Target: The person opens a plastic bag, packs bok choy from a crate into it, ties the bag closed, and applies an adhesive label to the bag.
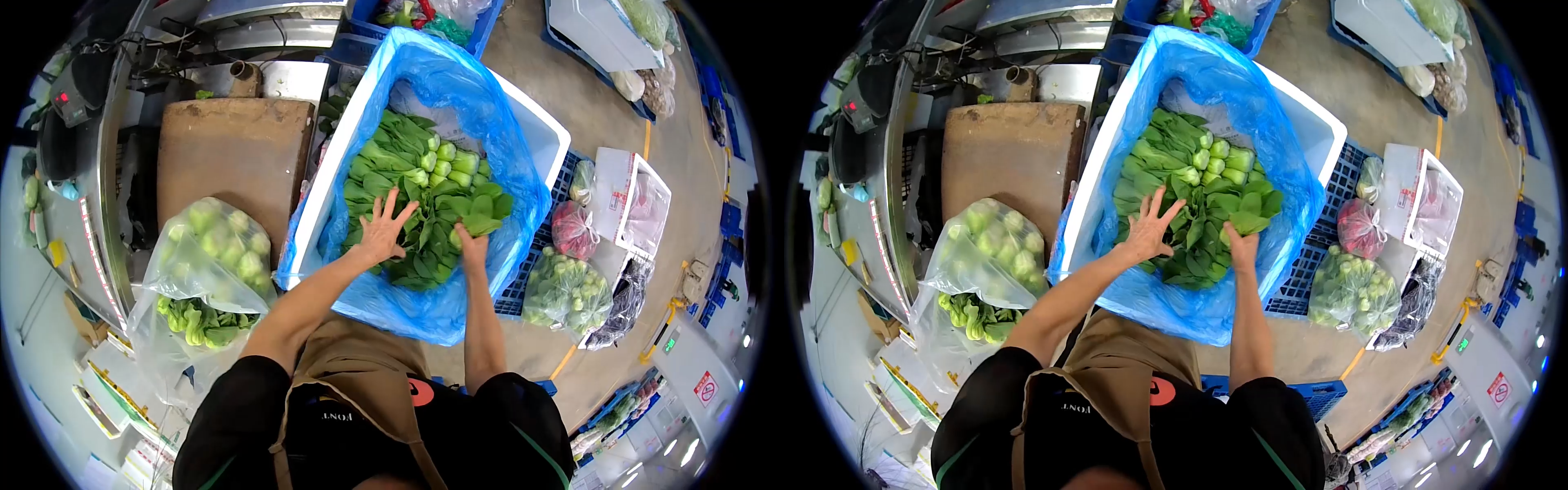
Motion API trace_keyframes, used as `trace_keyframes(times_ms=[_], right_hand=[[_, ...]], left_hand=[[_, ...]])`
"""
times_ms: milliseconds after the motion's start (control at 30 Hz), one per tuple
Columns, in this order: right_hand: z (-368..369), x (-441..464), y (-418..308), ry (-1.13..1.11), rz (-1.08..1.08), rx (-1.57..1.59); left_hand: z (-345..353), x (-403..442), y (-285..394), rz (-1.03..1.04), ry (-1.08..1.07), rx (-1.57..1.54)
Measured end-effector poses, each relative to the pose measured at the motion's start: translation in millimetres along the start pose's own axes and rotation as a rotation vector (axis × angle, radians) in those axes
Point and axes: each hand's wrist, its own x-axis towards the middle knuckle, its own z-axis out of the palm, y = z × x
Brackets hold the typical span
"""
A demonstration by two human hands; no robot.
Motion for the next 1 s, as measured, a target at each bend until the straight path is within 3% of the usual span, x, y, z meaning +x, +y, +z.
trace_keyframes(times_ms=[67, 167, 200, 267, 400, 433, 533, 633, 767, 900, 933, 967, 1000], right_hand=[[4.7, -10.7, 14.5, -0.098, 0.116, -0.046], [28.7, -35.3, 7.1, -0.329, -0.335, -0.802], [47.2, -45.8, -10.5, -0.399, -0.247, -1.010], [65.6, -45.2, 8.9, -0.278, -0.484, -1.058], [74.1, -47.4, 0.7, -0.221, -0.469, -0.678], [65.7, -41.6, 18.9, -0.284, -0.248, -0.242], [84.9, -69.4, -86.7, -0.336, -0.628, -1.097], [91.1, -103.5, -128.7, -0.167, -0.666, -0.689], [100.8, -124.5, -149.0, -0.363, -0.445, 0.076], [123.3, -116.4, -156.6, -0.617, -0.185, 0.498], [131.1, -114.0, -155.5, -0.656, -0.138, 0.544], [135.7, -113.2, -153.6, -0.635, -0.092, 0.520], [142.7, -116.0, -152.2, -0.664, -0.100, 0.515]], left_hand=[[33.2, 11.4, -23.4, -0.009, 0.125, -0.202], [37.3, 22.1, -32.9, 0.072, 0.294, -0.387], [38.5, 21.4, -28.7, 0.056, 0.318, -0.359], [44.3, 22.8, -8.0, 0.021, 0.373, -0.303], [24.3, 4.2, 51.3, 0.048, 0.287, -0.006], [26.9, 0.3, 63.1, 0.089, 0.374, 0.170], [-14.3, -29.0, 113.4, 0.145, 0.310, 0.301], [-62.2, -65.6, 150.1, 0.262, 0.268, 0.140], [-138.0, -128.8, 152.6, 0.356, 0.287, -0.156], [-173.8, -169.9, 82.9, 0.469, 0.763, -0.400], [-183.7, -181.5, 63.2, 0.369, 0.928, -0.415], [-200.5, -198.5, 44.1, 0.334, 0.962, -0.203], [-203.4, -207.3, 25.1, 0.310, 0.905, -0.232]])
